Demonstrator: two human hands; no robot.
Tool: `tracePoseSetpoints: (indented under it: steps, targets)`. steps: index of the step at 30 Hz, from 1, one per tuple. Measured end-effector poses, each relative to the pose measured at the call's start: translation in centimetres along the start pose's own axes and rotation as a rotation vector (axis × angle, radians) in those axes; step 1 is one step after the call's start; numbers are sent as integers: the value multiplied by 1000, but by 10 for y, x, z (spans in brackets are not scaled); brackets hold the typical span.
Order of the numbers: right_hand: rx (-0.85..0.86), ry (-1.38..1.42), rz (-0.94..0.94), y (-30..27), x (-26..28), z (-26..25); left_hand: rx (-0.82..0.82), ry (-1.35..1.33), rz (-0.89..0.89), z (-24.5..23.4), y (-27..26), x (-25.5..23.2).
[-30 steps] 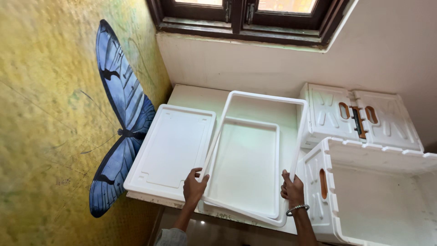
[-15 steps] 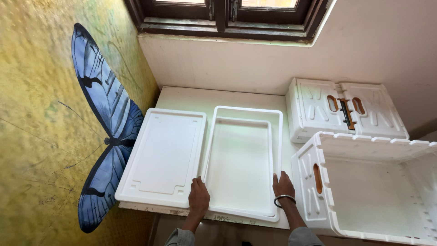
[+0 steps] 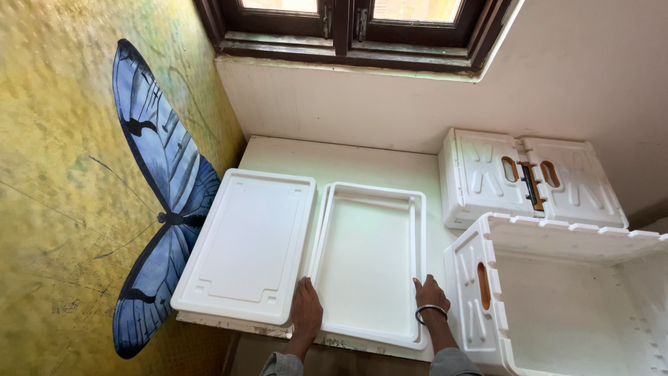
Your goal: The person repeatedly assembles and disassembles white plastic storage crates on a table. They place lids and frames onto crate bodies, then remove them, repeating the cycle multiple times without stacking or storing the crates.
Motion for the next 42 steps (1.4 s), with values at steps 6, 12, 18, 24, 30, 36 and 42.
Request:
tracePoseSetpoints:
  steps: [6, 12, 18, 24, 30, 36, 42]
  targets:
    - [70, 4, 9, 7, 7, 4, 82, -75, -128, 2, 3, 2]
    - [35, 3, -29, 11, 13, 8, 181, -67, -250, 8, 4, 5]
    - [25, -14, -50, 14, 17, 12, 254, -50, -365, 16, 9, 6]
    - [-28, -41, -78, 9, 21, 16, 275, -68, -445, 18, 10, 8]
    - [22, -33, -49, 13, 24, 18, 304, -57, -428, 19, 8, 9]
    - [32, -25, -50, 16, 25, 20, 329, -35, -420, 20, 9, 11]
    - [45, -7, -43, 18, 25, 21, 355, -20, -404, 21, 10, 12]
Point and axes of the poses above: each hand's wrist, its own y-axis towards the middle knuckle, its own z-axis out of the palm, x = y × z, the point moved 2 cm from there along y, towards the middle knuckle, and after that the axes turned 11 degrees about -x, right-handed, at the moved point
